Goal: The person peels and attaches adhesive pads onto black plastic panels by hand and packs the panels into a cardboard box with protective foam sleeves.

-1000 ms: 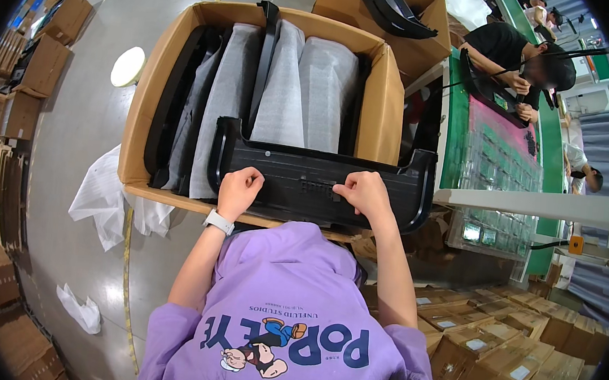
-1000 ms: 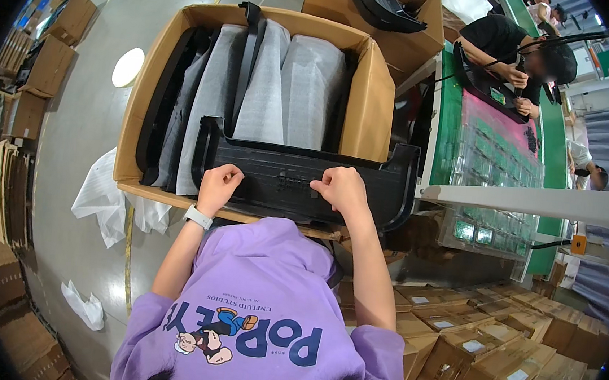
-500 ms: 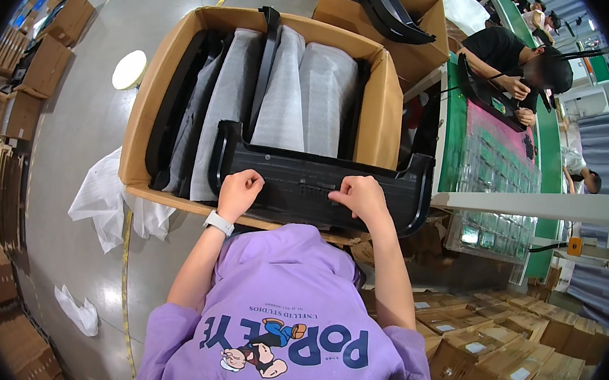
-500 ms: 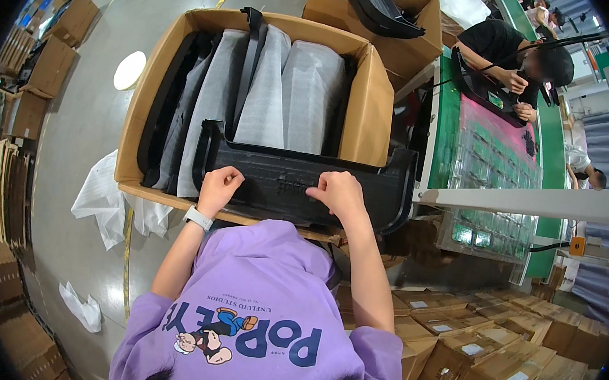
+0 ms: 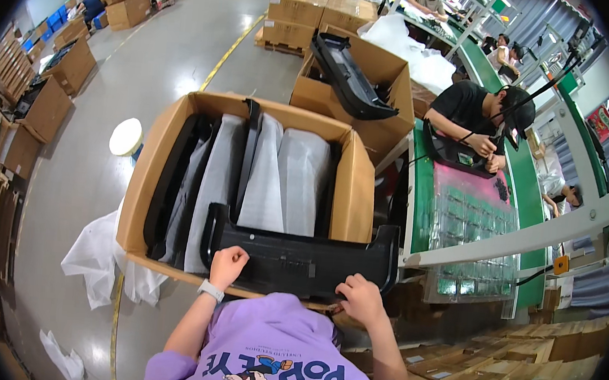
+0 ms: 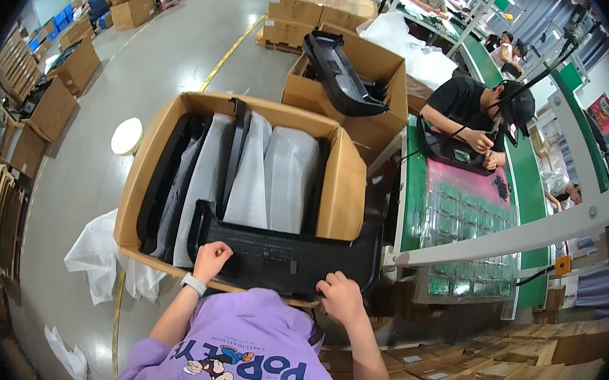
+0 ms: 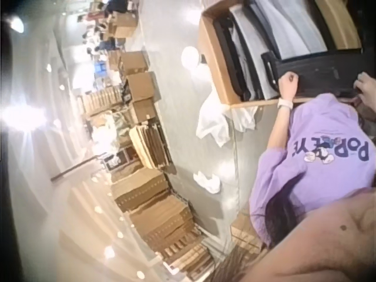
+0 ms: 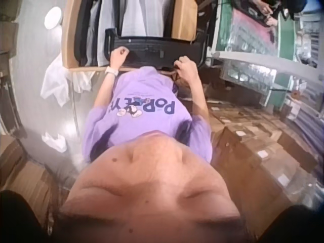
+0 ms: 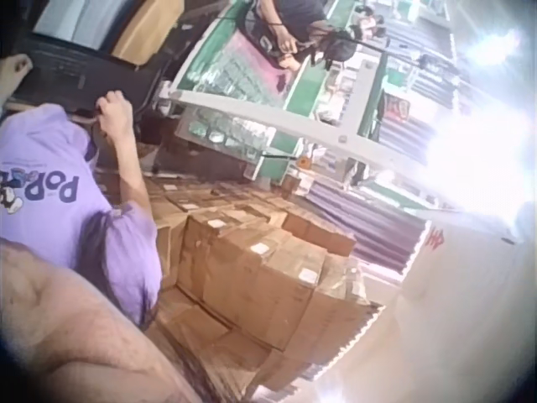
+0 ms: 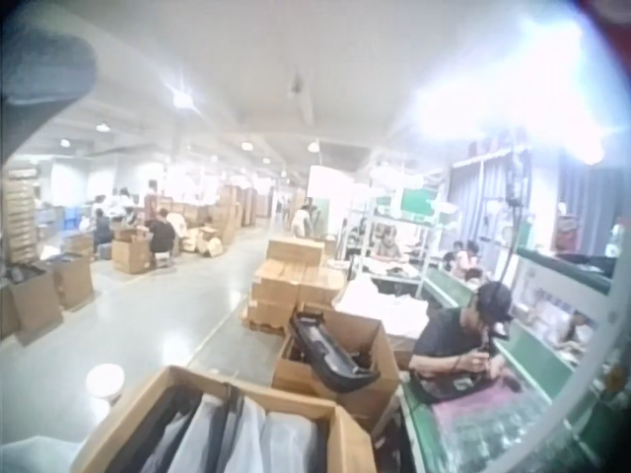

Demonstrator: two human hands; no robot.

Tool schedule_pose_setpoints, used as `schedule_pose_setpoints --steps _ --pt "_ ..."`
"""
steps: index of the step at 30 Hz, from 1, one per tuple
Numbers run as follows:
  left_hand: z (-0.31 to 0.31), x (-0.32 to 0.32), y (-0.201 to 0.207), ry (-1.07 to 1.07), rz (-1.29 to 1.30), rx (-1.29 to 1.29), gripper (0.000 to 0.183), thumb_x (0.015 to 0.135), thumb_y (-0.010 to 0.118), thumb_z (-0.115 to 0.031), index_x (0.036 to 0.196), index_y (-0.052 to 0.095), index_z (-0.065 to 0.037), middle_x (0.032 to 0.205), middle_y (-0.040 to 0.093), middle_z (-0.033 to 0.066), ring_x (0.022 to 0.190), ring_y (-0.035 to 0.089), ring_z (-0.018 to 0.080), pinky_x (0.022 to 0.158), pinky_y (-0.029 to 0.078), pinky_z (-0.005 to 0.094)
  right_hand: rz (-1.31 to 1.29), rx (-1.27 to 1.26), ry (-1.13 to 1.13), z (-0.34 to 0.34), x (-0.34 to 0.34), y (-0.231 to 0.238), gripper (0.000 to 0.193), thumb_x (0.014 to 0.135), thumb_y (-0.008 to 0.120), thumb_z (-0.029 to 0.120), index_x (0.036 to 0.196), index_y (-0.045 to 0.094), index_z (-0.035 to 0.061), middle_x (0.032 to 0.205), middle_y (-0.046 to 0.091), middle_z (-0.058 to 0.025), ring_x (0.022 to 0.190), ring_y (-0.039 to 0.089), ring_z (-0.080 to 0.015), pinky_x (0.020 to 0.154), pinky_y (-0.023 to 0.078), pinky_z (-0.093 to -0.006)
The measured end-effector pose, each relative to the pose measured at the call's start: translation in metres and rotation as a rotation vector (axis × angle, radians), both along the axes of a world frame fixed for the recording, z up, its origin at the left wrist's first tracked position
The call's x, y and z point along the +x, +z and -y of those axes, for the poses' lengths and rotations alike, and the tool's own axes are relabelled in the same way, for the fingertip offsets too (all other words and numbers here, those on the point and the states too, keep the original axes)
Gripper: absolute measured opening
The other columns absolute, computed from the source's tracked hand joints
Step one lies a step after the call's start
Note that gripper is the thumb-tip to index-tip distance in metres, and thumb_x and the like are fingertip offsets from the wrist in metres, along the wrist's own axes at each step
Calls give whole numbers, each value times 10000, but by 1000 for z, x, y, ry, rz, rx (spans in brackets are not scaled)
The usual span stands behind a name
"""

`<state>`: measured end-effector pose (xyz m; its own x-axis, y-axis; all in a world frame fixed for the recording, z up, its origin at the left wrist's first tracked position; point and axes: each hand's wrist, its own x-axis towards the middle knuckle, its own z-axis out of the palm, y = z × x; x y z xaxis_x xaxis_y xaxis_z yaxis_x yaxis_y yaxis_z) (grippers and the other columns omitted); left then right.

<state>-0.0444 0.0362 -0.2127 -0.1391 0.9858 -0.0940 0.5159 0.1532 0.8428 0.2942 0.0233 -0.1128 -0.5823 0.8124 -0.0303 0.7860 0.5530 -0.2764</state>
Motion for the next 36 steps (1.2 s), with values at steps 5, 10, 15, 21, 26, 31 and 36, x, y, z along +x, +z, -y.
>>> schedule_pose_setpoints --steps 5,10,15,21,26,31,36 --pt "10 2 20 115 -49 157 117 797 624 -134 757 630 -24 549 538 108 468 523 228 472 389 333 -54 159 5 -1 2 13 141 610 667 95 684 547 100 725 500 -32 734 558 -205 547 472 -328" --pt "31 -16 48 399 -210 437 134 889 545 -141 817 610 -50 620 562 111 525 544 251 489 393 346 -190 302 -82 -46 16 59 164 597 687 82 681 546 80 703 528 -65 673 572 -255 535 471 -358" --pt "43 -28 18 379 -293 328 221 928 470 -192 790 577 -57 637 572 131 588 572 325 521 419 410 -301 500 -355 -178 22 61 206 669 707 143 748 545 43 745 575 -142 679 589 -341 594 468 -430" --pt "34 -20 13 396 -369 312 215 898 499 -170 716 530 -58 638 569 149 560 549 368 490 404 448 -35 604 -711 -386 8 67 249 717 686 232 783 595 10 818 634 -181 762 630 -372 673 506 -455" --pt "38 -21 12 431 -501 196 235 875 533 -179 675 498 -61 593 532 152 529 522 373 467 380 450 3 488 -817 -494 -30 54 155 752 637 174 780 639 21 819 660 -161 803 650 -354 723 521 -441" --pt "25 -15 26 425 -459 158 242 858 548 -173 653 491 -58 588 519 146 527 520 361 469 383 440 13 404 -705 -565 -49 0 143 785 566 121 863 626 17 914 648 -172 853 645 -344 739 523 -434" --pt "22 -17 22 415 -472 118 246 866 540 -172 657 489 -52 598 523 152 534 522 363 478 386 444 -72 392 -568 -577 -74 -9 288 831 571 188 1055 565 5 1043 619 -171 947 619 -339 820 502 -424"
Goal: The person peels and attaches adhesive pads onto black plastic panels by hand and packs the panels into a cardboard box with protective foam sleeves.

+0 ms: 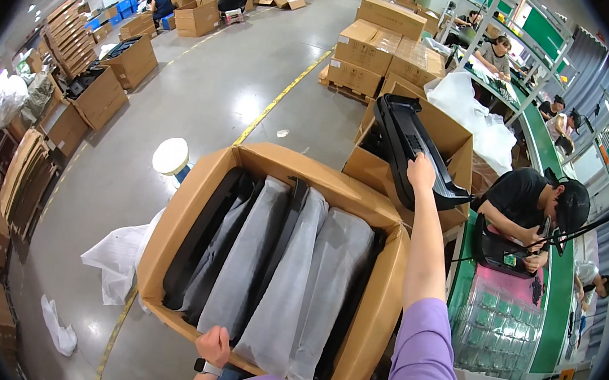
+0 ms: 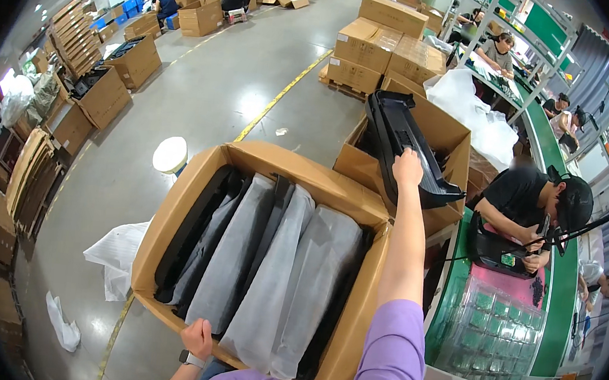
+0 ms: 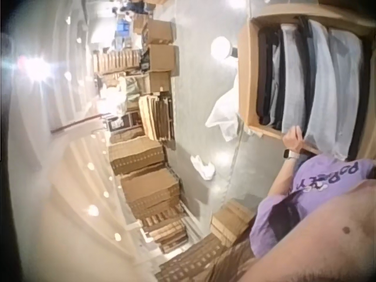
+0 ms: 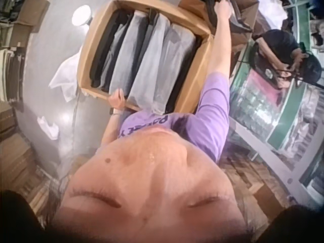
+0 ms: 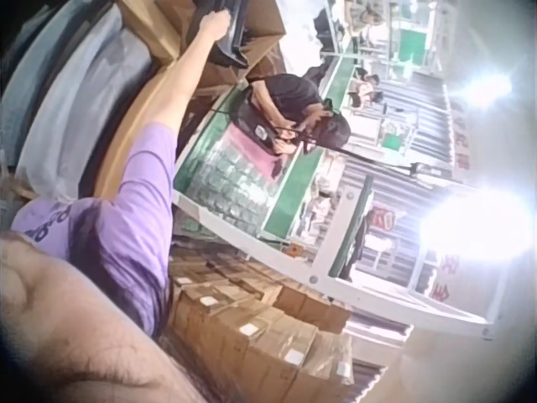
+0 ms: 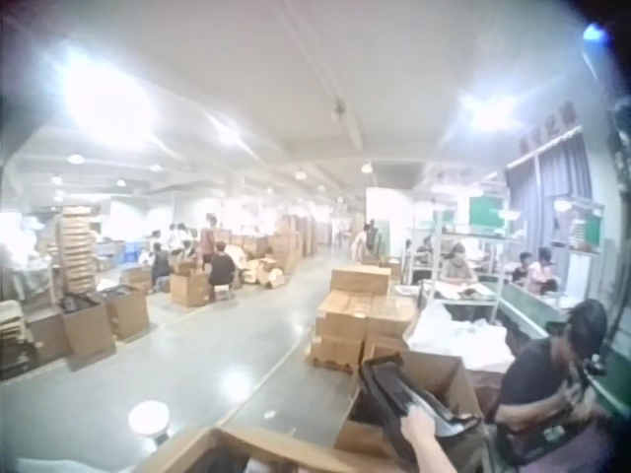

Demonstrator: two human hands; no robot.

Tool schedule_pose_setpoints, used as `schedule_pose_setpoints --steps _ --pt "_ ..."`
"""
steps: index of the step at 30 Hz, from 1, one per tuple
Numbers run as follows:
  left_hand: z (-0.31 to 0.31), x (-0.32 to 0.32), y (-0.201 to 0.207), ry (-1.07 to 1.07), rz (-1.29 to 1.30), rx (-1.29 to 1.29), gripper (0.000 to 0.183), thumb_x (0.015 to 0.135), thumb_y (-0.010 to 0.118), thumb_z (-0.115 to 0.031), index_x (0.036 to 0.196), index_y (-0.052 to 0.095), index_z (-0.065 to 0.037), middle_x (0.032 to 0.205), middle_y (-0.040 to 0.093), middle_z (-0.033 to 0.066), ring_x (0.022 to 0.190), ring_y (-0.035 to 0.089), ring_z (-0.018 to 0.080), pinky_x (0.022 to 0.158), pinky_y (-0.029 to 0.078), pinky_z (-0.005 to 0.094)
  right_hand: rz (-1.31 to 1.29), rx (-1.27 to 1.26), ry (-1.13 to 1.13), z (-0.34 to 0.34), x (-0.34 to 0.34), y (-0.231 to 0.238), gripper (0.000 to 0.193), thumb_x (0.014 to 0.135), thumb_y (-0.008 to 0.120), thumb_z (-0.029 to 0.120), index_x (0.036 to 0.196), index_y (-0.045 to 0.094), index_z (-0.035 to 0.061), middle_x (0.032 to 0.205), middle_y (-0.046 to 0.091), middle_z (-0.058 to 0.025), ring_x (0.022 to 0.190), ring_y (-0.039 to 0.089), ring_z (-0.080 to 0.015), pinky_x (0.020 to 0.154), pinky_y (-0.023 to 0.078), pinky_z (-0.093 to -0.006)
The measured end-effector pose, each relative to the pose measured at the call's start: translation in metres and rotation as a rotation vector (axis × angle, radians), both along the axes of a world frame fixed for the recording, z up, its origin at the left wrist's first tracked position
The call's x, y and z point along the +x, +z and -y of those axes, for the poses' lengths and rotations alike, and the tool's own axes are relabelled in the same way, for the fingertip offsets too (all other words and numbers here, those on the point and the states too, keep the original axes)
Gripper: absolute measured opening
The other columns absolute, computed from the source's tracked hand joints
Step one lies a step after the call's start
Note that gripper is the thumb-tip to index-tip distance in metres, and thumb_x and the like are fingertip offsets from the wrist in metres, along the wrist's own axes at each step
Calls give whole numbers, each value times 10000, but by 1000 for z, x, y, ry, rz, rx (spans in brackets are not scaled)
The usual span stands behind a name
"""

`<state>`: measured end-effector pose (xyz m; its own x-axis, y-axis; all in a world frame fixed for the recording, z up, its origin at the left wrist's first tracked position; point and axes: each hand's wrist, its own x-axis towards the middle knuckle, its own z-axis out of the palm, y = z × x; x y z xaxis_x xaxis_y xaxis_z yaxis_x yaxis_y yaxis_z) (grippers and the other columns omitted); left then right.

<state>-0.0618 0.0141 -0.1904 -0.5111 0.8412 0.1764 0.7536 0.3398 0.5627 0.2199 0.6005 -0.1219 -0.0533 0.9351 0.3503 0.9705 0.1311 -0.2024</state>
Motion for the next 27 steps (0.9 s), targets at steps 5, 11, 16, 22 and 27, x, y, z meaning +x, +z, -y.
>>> schedule_pose_setpoints --steps 5,11,16,22,27 --pt "-4 1 -4 56 3 14 147 895 507 -143 792 558 -52 670 584 161 589 562 373 524 428 452 18 -132 45 2 -1 13 475 802 632 277 1233 489 137 1103 593 -176 1042 577 -333 845 475 -463" --pt "2 3 -10 27 -59 33 113 895 508 -111 908 602 -51 787 641 169 664 603 370 578 472 435 209 133 40 44 0 11 543 756 683 264 1249 477 164 1140 548 -139 1106 520 -302 895 412 -514" --pt "6 -3 -16 3 -86 -90 122 895 517 -148 932 605 -72 805 650 160 676 611 368 578 473 449 293 282 174 105 -12 12 578 728 685 195 1254 450 153 1254 473 -157 1208 435 -311 929 383 -524" --pt "-27 -16 -4 -121 164 -308 353 878 528 -361 711 620 -64 667 611 181 667 600 382 572 448 495 -190 -21 441 245 -32 -1 519 741 666 124 1221 467 109 1234 471 -178 1110 493 -386 912 437 -443" --pt "-111 -23 -42 -180 -85 -242 361 881 519 -392 800 657 -68 730 644 157 721 616 368 628 476 474 -565 -297 599 399 -16 -25 436 741 652 49 1158 526 58 1065 537 -140 983 557 -315 838 464 -376"
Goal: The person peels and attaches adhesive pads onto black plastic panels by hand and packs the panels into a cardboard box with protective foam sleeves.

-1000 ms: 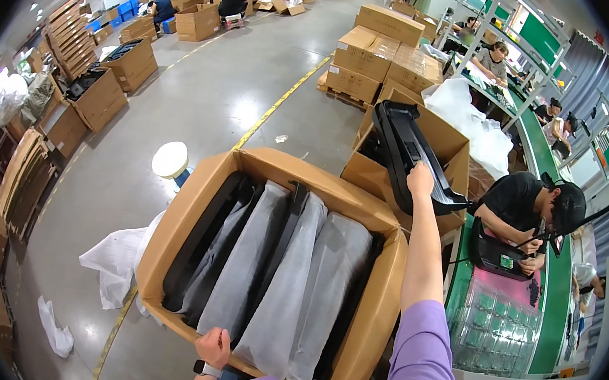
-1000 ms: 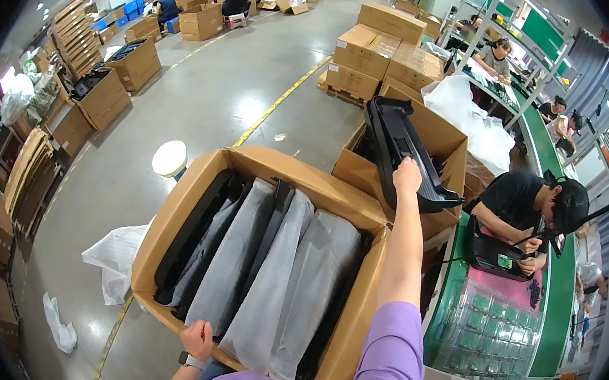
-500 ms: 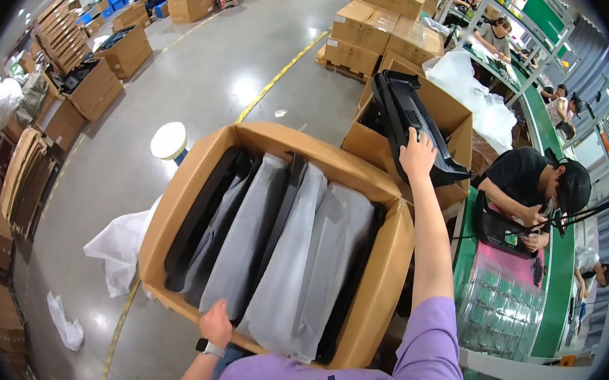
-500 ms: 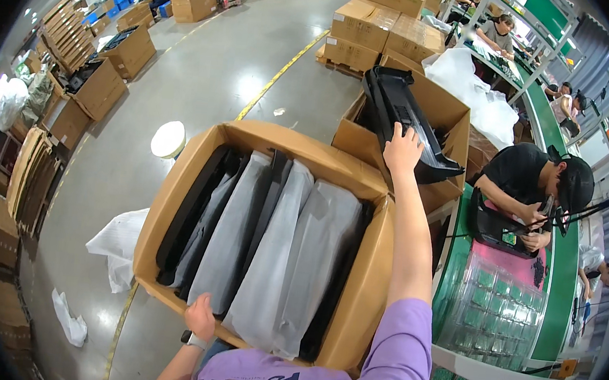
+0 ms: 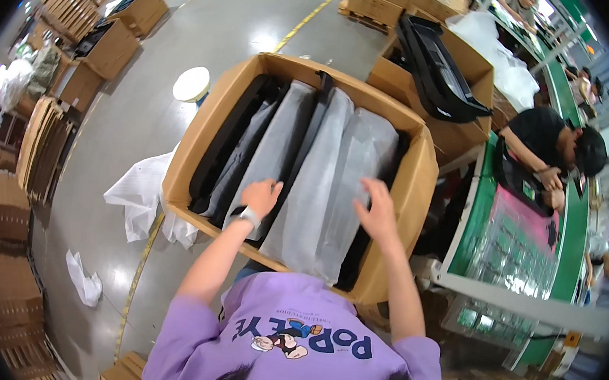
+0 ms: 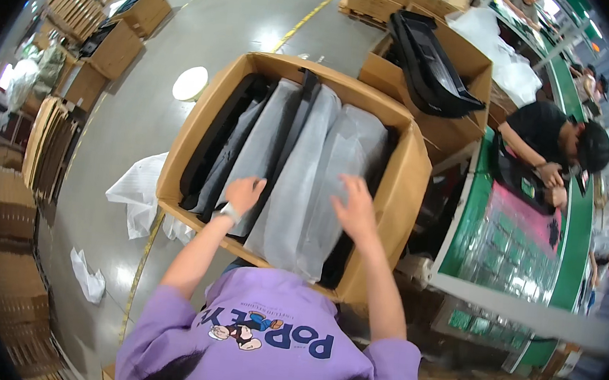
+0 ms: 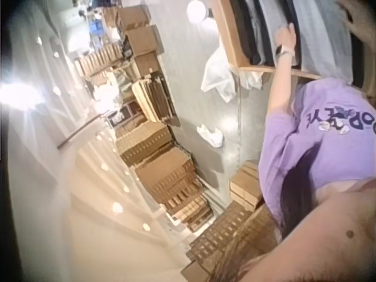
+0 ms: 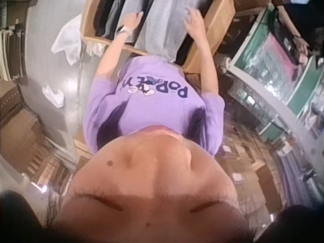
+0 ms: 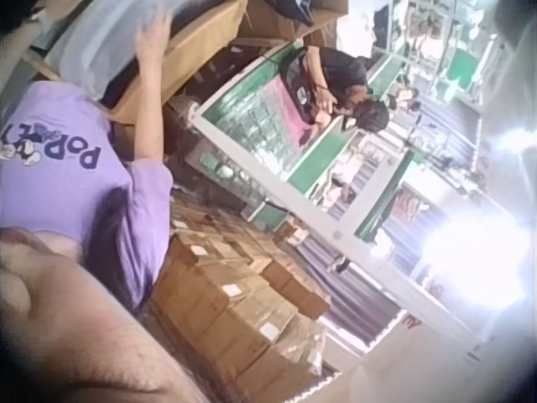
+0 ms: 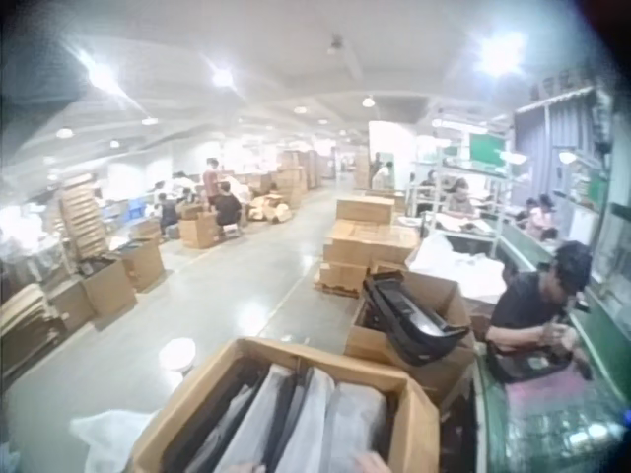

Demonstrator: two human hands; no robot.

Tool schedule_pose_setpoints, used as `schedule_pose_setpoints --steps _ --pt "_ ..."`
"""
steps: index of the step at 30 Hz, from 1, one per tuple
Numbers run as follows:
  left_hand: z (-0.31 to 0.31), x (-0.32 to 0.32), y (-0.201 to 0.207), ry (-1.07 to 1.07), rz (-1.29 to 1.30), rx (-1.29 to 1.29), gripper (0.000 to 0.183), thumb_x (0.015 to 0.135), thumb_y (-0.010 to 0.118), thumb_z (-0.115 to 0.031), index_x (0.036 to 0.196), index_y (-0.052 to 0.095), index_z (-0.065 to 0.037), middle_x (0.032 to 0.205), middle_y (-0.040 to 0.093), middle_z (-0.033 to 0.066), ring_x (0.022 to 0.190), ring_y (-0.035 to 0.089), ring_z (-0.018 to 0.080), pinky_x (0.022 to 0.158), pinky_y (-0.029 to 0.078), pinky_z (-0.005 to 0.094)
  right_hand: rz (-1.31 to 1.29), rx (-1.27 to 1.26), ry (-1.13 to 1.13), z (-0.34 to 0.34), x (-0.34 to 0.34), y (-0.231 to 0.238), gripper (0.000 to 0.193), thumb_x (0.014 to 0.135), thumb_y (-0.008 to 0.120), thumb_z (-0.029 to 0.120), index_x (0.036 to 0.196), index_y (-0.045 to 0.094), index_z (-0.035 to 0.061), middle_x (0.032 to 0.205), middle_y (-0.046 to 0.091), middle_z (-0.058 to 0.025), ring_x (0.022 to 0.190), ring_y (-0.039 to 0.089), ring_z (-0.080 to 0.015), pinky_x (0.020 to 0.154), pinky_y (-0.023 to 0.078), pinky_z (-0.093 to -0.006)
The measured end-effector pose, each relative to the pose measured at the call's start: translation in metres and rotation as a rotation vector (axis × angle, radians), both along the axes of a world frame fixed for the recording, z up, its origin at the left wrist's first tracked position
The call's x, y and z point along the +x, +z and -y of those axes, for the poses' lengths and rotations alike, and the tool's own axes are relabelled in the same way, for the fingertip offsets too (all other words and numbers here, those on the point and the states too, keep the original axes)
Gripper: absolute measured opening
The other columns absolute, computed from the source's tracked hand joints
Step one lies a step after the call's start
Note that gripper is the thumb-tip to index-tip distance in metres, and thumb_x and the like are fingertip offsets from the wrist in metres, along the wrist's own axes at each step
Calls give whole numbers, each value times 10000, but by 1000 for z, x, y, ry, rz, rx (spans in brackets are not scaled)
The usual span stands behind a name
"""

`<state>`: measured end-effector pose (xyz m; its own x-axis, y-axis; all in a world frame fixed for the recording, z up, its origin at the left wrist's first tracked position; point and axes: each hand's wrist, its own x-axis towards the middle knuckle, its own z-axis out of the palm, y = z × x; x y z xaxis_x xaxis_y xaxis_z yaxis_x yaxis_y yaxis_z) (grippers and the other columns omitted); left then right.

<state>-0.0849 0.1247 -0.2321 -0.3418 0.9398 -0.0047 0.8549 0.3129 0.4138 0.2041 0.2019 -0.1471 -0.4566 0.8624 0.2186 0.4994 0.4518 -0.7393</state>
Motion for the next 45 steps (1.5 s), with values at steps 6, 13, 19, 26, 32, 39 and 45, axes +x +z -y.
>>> schedule_pose_setpoints --steps 6,13,19,26,32,39,45 --pt "-61 -5 -57 -222 100 -91 367 881 485 -359 806 628 -30 856 620 209 848 570 419 716 447 489 -237 -314 -290 146 43 3 255 788 630 63 1035 586 18 841 614 -79 736 618 -172 639 478 -282" --pt "-62 -27 40 -155 751 179 261 870 625 -200 737 640 24 720 580 -45 665 492 54 632 425 236 -301 -177 -425 205 47 -6 340 749 684 189 1045 591 50 808 615 -76 689 594 -221 619 473 -327" --pt "-21 20 134 43 969 269 286 899 589 -200 762 635 47 702 621 43 600 561 110 581 460 242 -256 -7 82 181 -8 40 965 627 807 280 1407 278 69 1376 352 -204 1250 398 -365 996 374 -404" --pt "-7 75 151 185 954 688 350 936 533 -176 622 459 -39 618 453 -46 571 402 71 534 349 255 -638 128 -106 182 -34 48 617 665 661 58 1230 412 58 1047 565 -176 898 609 -325 747 492 -375" --pt "25 105 191 -130 1125 415 473 977 457 -334 582 448 -73 495 284 -59 449 217 14 432 142 210 -995 -34 -434 171 34 54 521 633 671 75 1128 536 -14 820 593 -53 750 591 -115 679 464 -239" --pt "51 103 175 -665 234 249 189 862 614 -179 813 663 -3 546 472 39 479 361 79 458 285 256 -1079 -456 -653 189 127 -11 286 692 645 124 904 662 -68 813 661 -73 746 607 -120 718 471 -250" --pt "15 94 64 -887 -71 -88 339 781 692 -385 928 690 -80 610 586 158 522 558 290 501 409 381 -314 -346 -796 139 165 -60 395 699 654 373 898 712 37 798 678 -151 738 650 -236 675 497 -340"
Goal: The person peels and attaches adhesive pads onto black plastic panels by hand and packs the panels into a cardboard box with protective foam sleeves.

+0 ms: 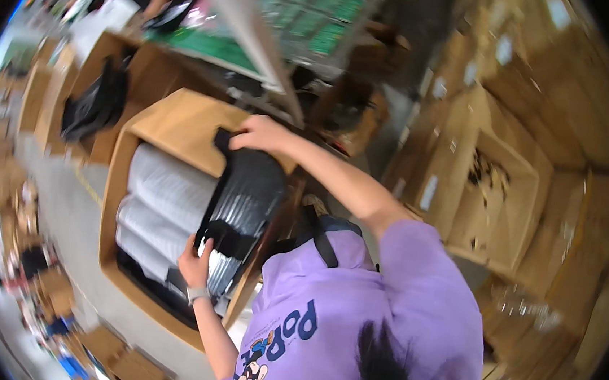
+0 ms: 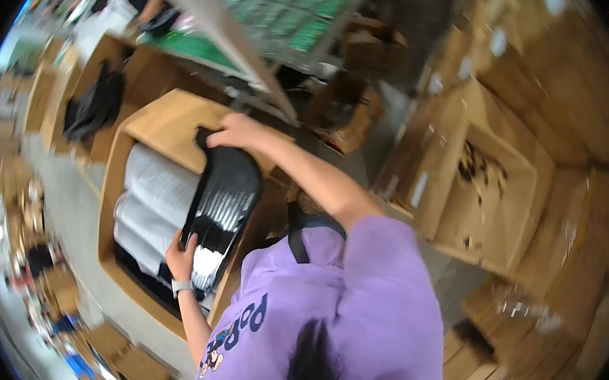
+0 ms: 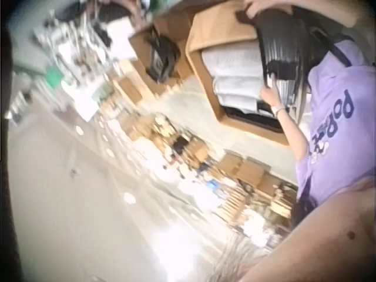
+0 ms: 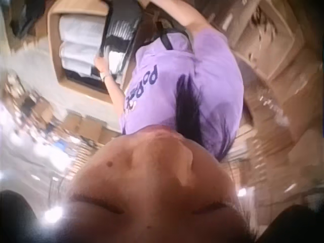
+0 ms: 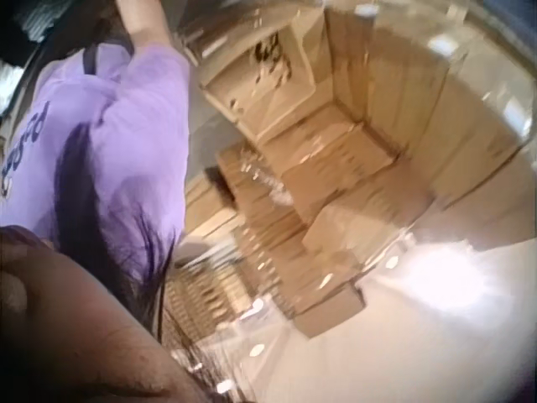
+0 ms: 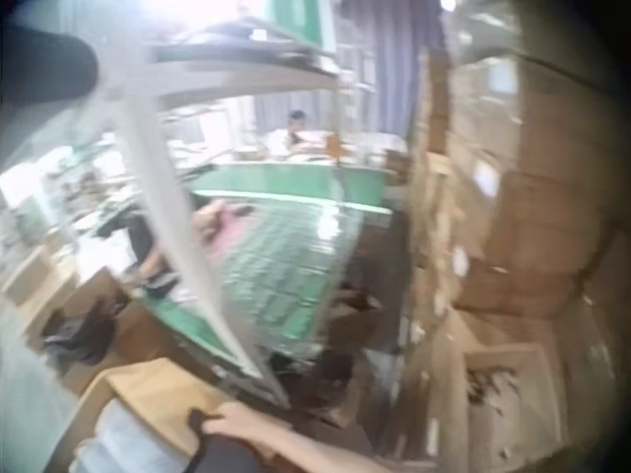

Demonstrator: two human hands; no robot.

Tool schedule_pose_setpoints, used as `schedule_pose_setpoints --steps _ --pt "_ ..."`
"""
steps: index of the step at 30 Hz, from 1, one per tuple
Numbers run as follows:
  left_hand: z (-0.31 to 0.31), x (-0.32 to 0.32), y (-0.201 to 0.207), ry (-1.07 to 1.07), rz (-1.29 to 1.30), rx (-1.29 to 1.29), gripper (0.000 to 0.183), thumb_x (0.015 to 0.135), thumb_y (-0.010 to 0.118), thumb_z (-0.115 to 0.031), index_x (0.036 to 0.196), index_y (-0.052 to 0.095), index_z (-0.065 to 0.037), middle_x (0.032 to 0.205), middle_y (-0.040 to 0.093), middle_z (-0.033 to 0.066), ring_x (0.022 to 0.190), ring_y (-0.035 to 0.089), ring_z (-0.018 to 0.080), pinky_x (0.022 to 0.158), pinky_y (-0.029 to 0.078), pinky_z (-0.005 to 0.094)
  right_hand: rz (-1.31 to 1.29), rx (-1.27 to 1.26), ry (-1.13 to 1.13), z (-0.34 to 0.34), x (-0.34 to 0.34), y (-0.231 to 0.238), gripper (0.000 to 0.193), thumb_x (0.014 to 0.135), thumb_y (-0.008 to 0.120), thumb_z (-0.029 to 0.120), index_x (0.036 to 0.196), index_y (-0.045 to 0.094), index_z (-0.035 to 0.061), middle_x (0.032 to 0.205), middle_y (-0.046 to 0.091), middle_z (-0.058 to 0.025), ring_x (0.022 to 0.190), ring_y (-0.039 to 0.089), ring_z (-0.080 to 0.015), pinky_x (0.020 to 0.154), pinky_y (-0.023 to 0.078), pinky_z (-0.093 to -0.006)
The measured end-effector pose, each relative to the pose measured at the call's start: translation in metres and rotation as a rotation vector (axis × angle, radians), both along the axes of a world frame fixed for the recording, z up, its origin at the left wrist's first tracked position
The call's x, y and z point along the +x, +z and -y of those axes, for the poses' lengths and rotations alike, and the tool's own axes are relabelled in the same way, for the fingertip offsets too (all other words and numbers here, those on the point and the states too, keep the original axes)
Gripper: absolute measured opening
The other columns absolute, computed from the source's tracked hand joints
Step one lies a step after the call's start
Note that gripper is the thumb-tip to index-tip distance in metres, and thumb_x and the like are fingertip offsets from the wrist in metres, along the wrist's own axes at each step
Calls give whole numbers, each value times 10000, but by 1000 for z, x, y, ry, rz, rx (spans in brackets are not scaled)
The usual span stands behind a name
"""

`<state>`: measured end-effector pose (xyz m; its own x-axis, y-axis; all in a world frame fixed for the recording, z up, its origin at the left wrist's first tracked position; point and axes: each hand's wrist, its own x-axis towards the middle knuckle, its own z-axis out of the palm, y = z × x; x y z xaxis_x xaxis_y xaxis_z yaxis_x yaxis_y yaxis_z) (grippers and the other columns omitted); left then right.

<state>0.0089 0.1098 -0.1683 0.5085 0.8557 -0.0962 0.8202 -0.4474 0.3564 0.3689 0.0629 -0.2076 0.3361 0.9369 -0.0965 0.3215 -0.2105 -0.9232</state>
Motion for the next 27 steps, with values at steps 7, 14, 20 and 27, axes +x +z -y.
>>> schedule_pose_setpoints --steps 7,14,20,27 --pt "-26 -3 16 -317 -326 227 293 814 629 -360 743 651 -76 681 626 189 659 603 399 567 452 473 230 272 -800 164 22 90 203 795 657 254 891 671 76 787 664 -97 664 653 -167 600 509 -295" --pt "-24 3 65 -449 -389 152 205 804 648 -211 703 608 -36 624 585 200 596 572 395 523 409 472 363 24 -1840 469 100 -62 193 821 625 170 933 637 13 820 671 -111 735 636 -218 670 502 -351" --pt "-13 39 97 -576 -476 99 224 802 653 -175 676 589 0 592 554 211 554 546 395 508 389 453 345 -795 -1249 576 83 -125 250 765 607 23 1014 629 42 892 638 -172 816 623 -350 770 490 -395" --pt "9 14 19 -397 -151 -40 226 839 627 -241 776 638 -24 633 593 197 601 587 394 526 435 450 567 -815 -1179 536 73 -112 212 773 633 63 981 633 22 1029 593 -189 898 594 -374 782 489 -426"
